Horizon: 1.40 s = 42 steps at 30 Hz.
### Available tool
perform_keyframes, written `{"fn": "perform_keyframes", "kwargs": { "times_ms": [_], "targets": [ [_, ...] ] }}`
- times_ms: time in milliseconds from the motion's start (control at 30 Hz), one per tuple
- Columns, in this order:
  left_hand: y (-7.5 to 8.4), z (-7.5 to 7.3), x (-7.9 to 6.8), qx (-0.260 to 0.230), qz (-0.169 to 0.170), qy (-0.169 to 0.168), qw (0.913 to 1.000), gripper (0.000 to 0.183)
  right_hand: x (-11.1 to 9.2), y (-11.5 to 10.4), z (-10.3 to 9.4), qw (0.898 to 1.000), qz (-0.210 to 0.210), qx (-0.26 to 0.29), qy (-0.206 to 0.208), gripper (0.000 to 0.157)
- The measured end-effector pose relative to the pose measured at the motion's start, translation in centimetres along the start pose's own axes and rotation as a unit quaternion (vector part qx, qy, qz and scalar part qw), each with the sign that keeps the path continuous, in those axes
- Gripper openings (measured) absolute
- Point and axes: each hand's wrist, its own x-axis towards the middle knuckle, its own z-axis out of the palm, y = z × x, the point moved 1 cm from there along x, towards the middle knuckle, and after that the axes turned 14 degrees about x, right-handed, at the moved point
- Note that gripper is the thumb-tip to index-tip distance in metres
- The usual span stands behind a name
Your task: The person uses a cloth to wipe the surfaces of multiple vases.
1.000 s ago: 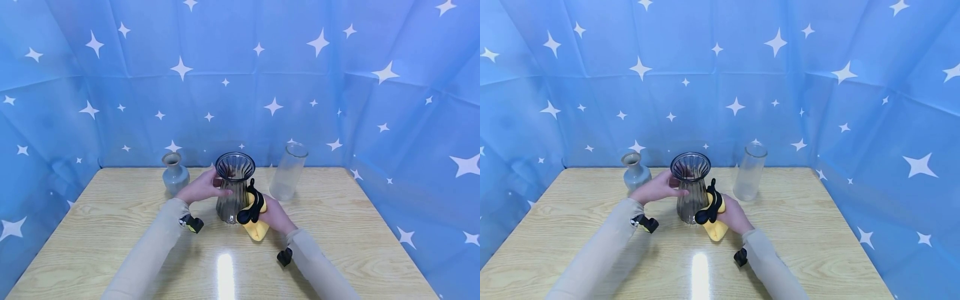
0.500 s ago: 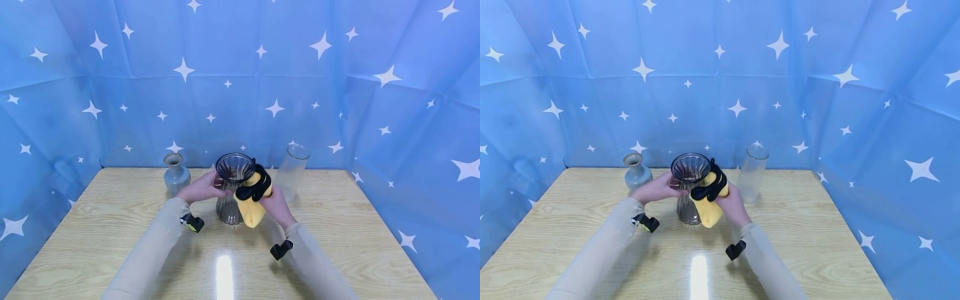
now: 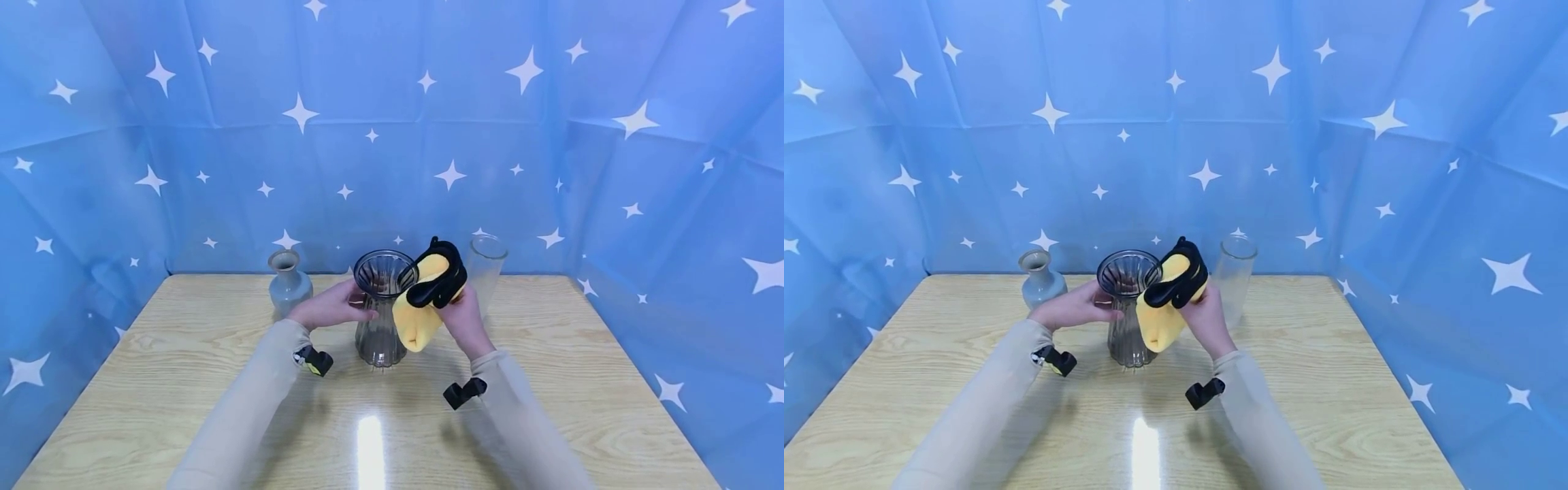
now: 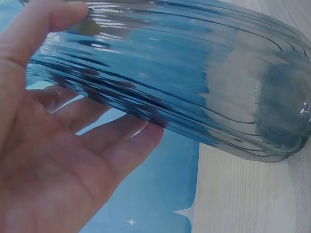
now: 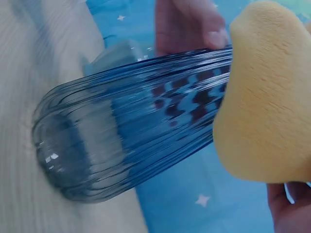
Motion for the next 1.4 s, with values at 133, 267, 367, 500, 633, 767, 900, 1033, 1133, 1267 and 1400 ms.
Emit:
{"fn": "perform_keyframes", "kwargs": {
  "times_ms": [133,267,367,500,633,767,900,1033,1133,1267,1400],
  "targets": [
    [-0.1,0.0,0.0,-0.003,-0.005,-0.008,0.9999,0.069,-0.3,1.2,-0.1,0.997,0.056,-0.043,-0.045,0.008],
    [-0.4,0.0,-0.1,-0.004,-0.007,0.001,1.0,0.072,-0.8,1.4,-0.1,0.988,0.093,-0.085,-0.095,0.018],
    [-0.6,-0.1,0.0,-0.006,-0.005,0.015,0.9999,0.074,-1.2,0.9,-0.1,0.983,0.101,-0.105,-0.114,0.014],
    [-0.7,0.0,-0.1,-0.005,-0.002,0.024,0.9997,0.074,-1.6,1.5,-0.4,0.978,0.115,-0.113,-0.136,0.013],
    [-0.8,0.3,-0.3,0.007,-0.011,0.037,0.9992,0.074,-1.8,4.5,-1.6,0.973,0.121,-0.12,-0.156,0.017],
    [-0.9,0.9,-0.4,0.011,0.004,0.058,0.9983,0.074,-2.1,7.0,-2.5,0.97,0.118,-0.134,-0.164,0.01],
    [-1.1,1.4,-0.1,-0.014,0.028,0.07,0.997,0.07,-2.3,7.6,-2.8,0.966,0.097,-0.153,-0.182,0.015],
    [-1.3,1.7,0.2,-0.03,0.034,0.073,0.9963,0.075,-2.5,7.5,-2.8,0.961,0.065,-0.187,-0.191,0.032],
    [-1.2,1.9,0.5,-0.025,0.038,0.087,0.9951,0.077,-2.6,7.3,-2.5,0.961,0.051,-0.201,-0.184,0.035],
    [-1.3,2.1,0.6,-0.019,0.029,0.11,0.9934,0.07,-2.8,6.8,-1.9,0.964,0.042,-0.204,-0.167,0.032],
    [-1.2,2.2,0.5,-0.02,0.021,0.112,0.9932,0.071,-3.0,5.3,-1.3,0.975,0.076,-0.169,-0.12,0.027]
  ]
}}
